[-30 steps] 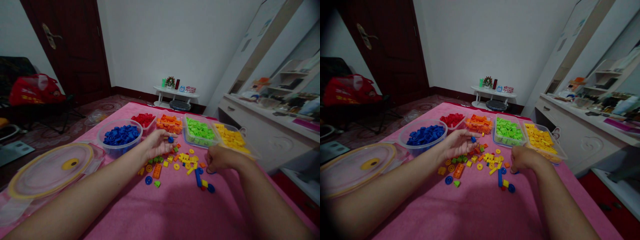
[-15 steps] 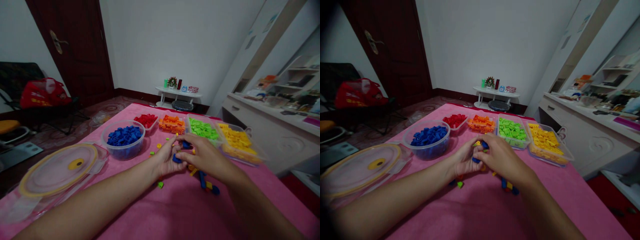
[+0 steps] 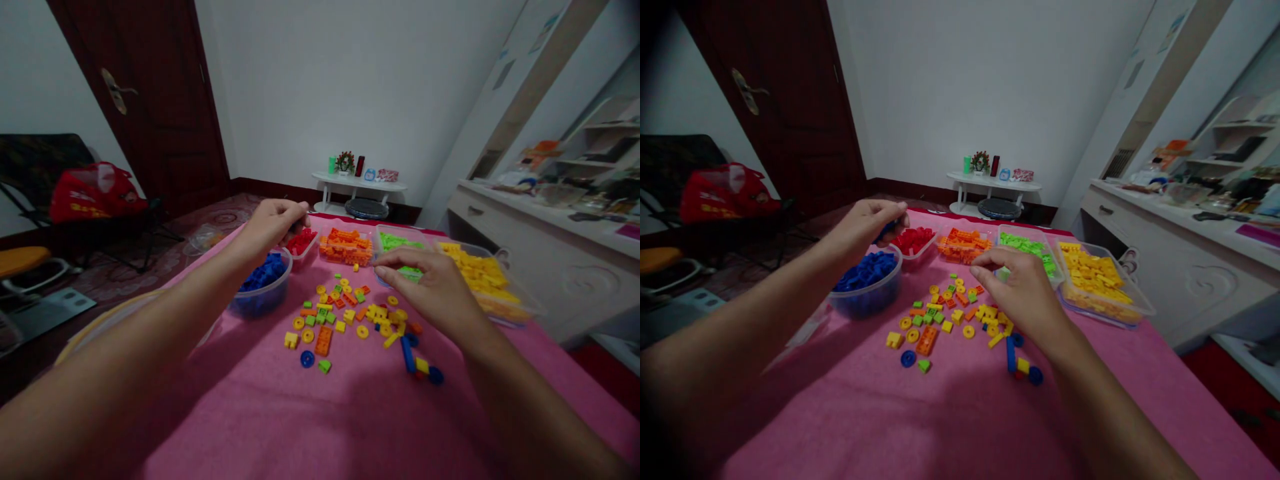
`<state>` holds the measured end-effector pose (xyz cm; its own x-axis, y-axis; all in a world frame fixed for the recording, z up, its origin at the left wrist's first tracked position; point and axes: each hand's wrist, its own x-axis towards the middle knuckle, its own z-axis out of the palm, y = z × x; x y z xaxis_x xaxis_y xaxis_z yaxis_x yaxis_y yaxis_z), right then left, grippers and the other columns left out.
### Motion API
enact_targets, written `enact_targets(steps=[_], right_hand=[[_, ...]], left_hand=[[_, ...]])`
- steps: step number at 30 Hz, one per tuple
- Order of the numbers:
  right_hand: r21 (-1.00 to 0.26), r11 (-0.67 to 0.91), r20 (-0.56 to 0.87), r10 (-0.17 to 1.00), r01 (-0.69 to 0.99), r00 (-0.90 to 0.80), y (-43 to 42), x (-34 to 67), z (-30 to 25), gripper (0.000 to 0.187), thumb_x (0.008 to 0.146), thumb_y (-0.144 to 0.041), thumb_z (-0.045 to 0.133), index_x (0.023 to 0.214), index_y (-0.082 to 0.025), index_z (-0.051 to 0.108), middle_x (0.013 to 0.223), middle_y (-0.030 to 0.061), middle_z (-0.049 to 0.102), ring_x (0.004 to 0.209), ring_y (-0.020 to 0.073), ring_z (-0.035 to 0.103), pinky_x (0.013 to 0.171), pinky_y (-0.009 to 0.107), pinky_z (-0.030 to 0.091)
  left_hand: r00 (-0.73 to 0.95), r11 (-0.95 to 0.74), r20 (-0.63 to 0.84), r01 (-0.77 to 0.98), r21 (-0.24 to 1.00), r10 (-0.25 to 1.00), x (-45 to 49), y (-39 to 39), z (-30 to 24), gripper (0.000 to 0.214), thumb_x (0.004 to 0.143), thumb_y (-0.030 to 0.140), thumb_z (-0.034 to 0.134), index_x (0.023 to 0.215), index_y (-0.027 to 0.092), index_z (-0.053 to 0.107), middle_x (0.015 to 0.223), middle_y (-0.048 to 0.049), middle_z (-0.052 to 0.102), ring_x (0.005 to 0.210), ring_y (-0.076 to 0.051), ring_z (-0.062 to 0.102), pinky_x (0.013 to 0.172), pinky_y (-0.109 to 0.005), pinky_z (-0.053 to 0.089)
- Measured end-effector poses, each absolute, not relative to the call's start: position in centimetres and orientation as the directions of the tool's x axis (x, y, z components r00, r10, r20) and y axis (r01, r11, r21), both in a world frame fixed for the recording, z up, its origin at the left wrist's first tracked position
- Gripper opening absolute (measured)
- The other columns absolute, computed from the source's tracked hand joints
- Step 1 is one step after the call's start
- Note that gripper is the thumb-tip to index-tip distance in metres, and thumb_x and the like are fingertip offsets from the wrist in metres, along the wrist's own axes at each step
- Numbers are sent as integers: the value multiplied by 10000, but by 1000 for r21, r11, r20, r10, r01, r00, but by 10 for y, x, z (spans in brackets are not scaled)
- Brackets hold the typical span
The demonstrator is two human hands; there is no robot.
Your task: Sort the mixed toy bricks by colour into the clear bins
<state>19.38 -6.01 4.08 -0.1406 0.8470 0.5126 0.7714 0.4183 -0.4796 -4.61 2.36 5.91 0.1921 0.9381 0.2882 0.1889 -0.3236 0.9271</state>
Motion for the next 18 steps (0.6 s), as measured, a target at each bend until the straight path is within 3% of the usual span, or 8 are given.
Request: enact_targets(steps=[3,6,10,14,18], right_hand=[[-488,428,511,847,761,-148,-57,195,38,146,782,-256,577,765,-198,710,828,24,713,788,163,642,745,278,474],[-498,418,507,851,760,-135,-54,198,37,145,778,-249,577,741,-186,701,785,21,708,746,152,638,713,264,463],[-514,396,446,881,761,-157,-48,205,33,151,769,-246,571,742,-174,701,774,31,708,735,159,636,696,269,462],[-558,350,330,925,752,-186,-41,210,20,150,756,-222,570,776,-161,706,784,47,708,710,159,632,672,272,465],[-550,375,219,927,746,-304,-39,196,-1,172,738,-126,540,773,-167,703,756,31,693,670,134,605,639,245,434]], left_hand=[[232,-385,308,582,717,923,-73,34,52,373,832,413,492,625,131,622,500,5,522,441,-75,411,446,-190,271],[319,-438,322,787,434,891,-88,31,45,396,828,436,500,653,136,689,591,-40,630,545,-121,511,533,-216,322],[458,-599,424,741,305,782,-76,6,40,326,853,368,496,785,142,720,769,-66,696,677,-147,578,641,-233,368],[703,-722,180,642,259,689,-46,-20,18,212,830,246,521,818,169,718,760,-57,688,670,-148,590,629,-235,380],[705,-705,41,702,102,708,-30,-28,-10,214,794,144,502,839,160,711,844,-102,672,748,-194,616,618,-255,391]])
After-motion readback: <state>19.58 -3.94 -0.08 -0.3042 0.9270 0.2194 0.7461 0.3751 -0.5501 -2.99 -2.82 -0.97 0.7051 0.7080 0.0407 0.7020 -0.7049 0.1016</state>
